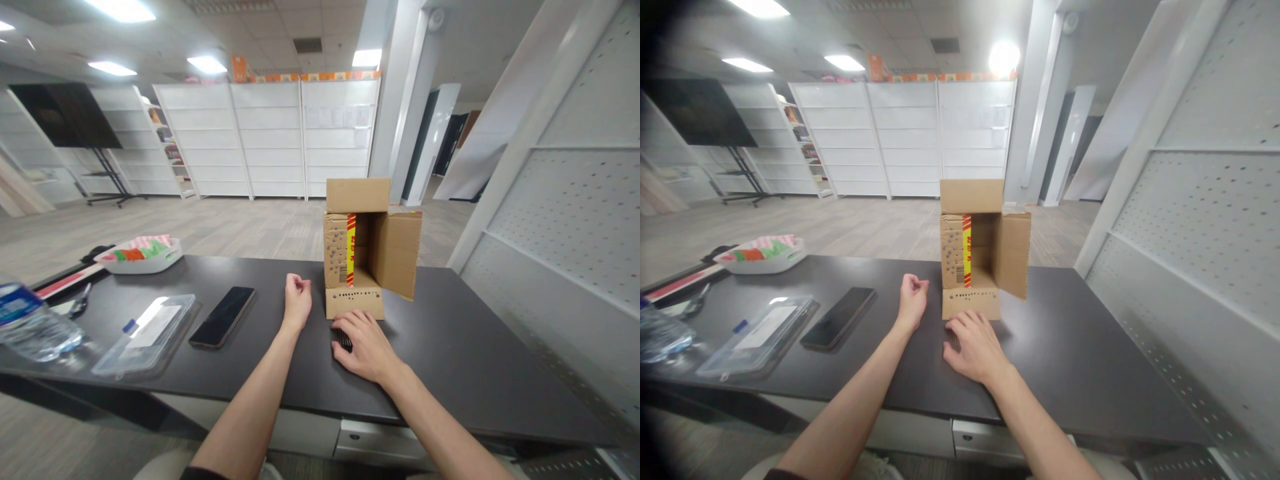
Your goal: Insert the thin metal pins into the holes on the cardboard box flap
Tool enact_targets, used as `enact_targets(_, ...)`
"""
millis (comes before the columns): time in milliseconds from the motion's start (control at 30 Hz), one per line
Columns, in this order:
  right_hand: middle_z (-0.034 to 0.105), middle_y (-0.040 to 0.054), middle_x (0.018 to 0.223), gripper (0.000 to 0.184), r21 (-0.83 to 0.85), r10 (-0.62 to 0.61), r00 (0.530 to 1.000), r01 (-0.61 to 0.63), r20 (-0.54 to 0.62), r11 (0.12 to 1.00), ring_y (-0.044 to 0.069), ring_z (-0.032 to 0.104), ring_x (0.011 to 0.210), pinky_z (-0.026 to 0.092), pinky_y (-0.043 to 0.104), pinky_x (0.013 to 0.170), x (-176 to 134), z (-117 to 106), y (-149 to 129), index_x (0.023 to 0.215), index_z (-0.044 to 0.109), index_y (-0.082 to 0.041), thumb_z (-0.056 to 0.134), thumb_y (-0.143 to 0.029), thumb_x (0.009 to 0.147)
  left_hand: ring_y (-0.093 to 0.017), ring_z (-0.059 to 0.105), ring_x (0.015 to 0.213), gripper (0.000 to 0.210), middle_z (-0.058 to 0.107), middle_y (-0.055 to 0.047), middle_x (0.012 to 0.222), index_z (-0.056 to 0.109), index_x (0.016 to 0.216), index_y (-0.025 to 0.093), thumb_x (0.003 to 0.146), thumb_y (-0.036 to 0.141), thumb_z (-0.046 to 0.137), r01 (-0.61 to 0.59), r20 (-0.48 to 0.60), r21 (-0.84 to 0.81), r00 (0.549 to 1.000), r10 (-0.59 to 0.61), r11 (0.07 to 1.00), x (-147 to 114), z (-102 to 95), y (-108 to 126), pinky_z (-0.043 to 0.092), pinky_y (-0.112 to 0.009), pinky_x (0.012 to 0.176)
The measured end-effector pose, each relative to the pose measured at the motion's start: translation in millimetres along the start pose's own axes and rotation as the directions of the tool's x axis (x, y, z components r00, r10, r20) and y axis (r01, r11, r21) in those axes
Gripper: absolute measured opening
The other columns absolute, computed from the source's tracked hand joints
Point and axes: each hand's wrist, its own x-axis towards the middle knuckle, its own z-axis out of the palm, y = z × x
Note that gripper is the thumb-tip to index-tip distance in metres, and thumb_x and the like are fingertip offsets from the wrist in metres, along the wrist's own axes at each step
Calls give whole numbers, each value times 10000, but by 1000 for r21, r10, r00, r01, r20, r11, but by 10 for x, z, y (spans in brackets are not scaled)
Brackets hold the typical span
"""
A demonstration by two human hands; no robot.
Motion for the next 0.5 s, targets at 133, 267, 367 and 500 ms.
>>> enact_targets(133,655,59,1033,205,-12,9,1000,-8,12,1000,222,520,1015,342,371,927,4,-6,-11,1004,623,-213,597,-249,804,-85,381,626,195,361,49,697,366,764,198,788,182,559,1,-6,-13,1000,-1,1000,0,7,2,327,-211,614)
enact_targets(267,657,56,1035,221,-30,5,1000,-4,17,1000,223,517,1016,339,371,927,3,-12,-15,1015,625,-216,605,-261,800,-87,386,633,193,360,49,701,362,764,200,788,175,552,5,-6,-27,1000,-6,1000,-2,11,10,326,-212,618)
enact_targets(367,660,49,1034,225,-41,4,1000,-3,22,999,219,517,1013,338,368,926,1,-13,-13,1018,625,-216,607,-261,799,-87,381,631,197,354,49,701,358,761,200,789,176,552,7,-2,-20,1000,-7,1000,-6,8,25,325,-213,617)
enact_targets(500,669,41,1019,204,-51,5,1000,-5,16,999,211,523,1009,340,361,922,2,-4,-8,1006,627,-212,604,-255,808,-86,387,636,195,352,49,704,355,760,199,794,176,546,15,1,-14,1000,-15,1000,-9,3,43,331,-213,624)
